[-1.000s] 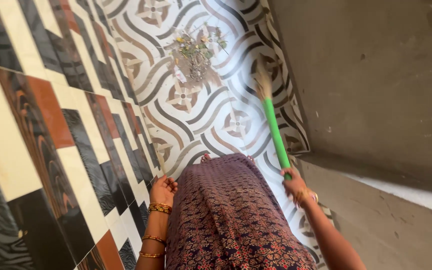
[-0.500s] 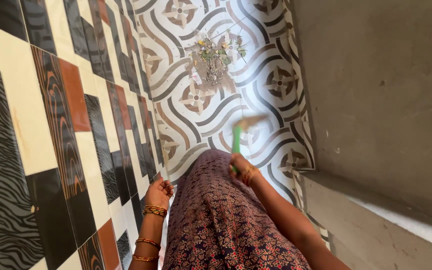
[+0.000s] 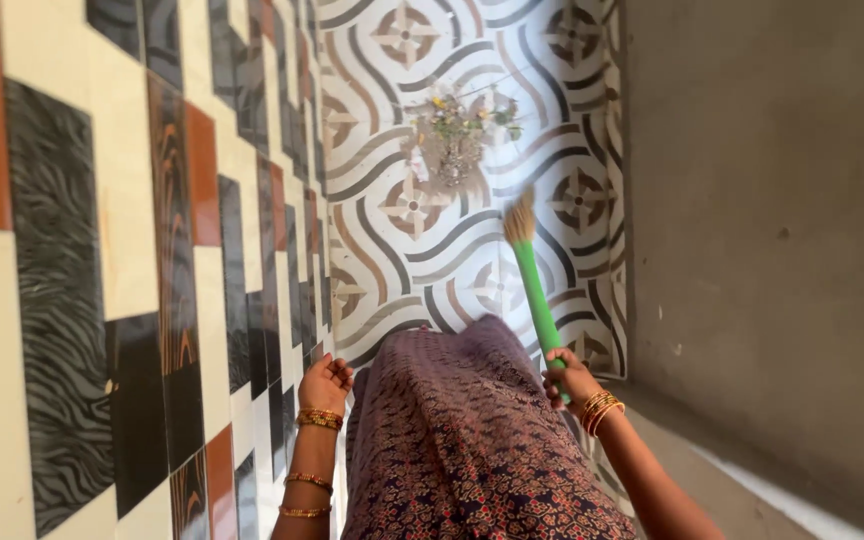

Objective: Sweeping debris from a tiled floor using a broom and dustpan.

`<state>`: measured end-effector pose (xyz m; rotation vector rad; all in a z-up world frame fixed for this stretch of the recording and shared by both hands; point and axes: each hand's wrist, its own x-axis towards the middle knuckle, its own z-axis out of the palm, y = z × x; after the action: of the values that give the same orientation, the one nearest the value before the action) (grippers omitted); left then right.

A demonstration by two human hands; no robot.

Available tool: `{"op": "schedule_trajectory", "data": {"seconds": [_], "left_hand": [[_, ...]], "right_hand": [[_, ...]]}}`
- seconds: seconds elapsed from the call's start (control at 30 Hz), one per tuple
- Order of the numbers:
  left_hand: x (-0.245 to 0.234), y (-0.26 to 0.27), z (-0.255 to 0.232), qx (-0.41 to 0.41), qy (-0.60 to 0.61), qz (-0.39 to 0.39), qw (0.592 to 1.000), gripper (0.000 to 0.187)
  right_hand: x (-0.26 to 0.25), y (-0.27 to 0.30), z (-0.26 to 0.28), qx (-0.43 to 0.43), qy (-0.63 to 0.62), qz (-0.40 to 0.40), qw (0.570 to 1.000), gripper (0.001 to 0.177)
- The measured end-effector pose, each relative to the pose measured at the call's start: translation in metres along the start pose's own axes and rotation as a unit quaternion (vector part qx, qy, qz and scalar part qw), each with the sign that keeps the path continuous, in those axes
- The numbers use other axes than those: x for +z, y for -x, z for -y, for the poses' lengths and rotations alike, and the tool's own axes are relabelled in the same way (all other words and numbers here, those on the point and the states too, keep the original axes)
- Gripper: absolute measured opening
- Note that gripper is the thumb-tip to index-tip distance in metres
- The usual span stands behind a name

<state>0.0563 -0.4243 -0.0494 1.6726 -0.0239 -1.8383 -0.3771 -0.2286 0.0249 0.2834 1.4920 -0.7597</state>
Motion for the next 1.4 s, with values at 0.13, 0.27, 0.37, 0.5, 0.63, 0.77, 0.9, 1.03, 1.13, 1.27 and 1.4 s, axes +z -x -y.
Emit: {"op": "schedule_trajectory", "data": {"seconds": [0.13,0.27,0.37,0.5,0.63,0.77,0.9,1.03,1.13,1.27,1.4], "left_hand": [[0.013,0.010,0.009,0.000,-0.005,-0.018,1.000,0.018],[0.047,0.019,0.014,0.027,0.006,-0.020,0.999,0.016],[0.076,0.019,0.023,0.047,0.014,-0.019,0.999,0.014],[0.129,0.030,0.045,0.049,0.028,-0.026,0.998,0.014],[0.181,0.041,0.069,0.046,0.052,-0.009,0.998,0.016],[0.207,0.068,0.093,0.045,0.087,-0.037,0.995,0.014],[0.190,0.078,0.121,0.041,0.118,-0.078,0.989,0.015],[0.170,0.072,0.135,0.038,0.150,-0.114,0.981,0.018],[0.161,0.085,0.133,0.055,0.175,-0.128,0.975,0.018],[0.140,0.090,0.157,0.085,0.216,-0.142,0.962,0.018],[0.125,0.113,0.184,0.085,0.237,-0.180,0.951,0.017]], "right_hand": [[-0.002,-0.062,0.001,0.070,-0.052,0.052,0.995,0.023],[0.051,-0.088,0.063,0.084,0.010,0.065,0.994,0.021],[0.062,-0.105,0.137,0.054,-0.056,0.136,0.988,0.032],[0.008,-0.087,0.210,0.022,-0.279,0.212,0.936,0.024],[-0.073,-0.031,0.237,-0.033,-0.289,0.286,0.913,0.025],[-0.112,-0.031,0.233,-0.105,0.193,0.110,0.969,0.033],[-0.134,-0.066,0.209,-0.141,0.571,0.025,0.809,0.020],[-0.203,-0.162,0.178,-0.118,0.695,0.051,0.707,0.030],[-0.177,-0.178,0.179,-0.130,0.790,0.112,0.588,0.037],[-0.025,-0.125,0.197,-0.181,0.963,0.182,0.081,0.058],[0.014,-0.227,0.156,-0.171,0.970,0.150,0.079,0.050]]}}
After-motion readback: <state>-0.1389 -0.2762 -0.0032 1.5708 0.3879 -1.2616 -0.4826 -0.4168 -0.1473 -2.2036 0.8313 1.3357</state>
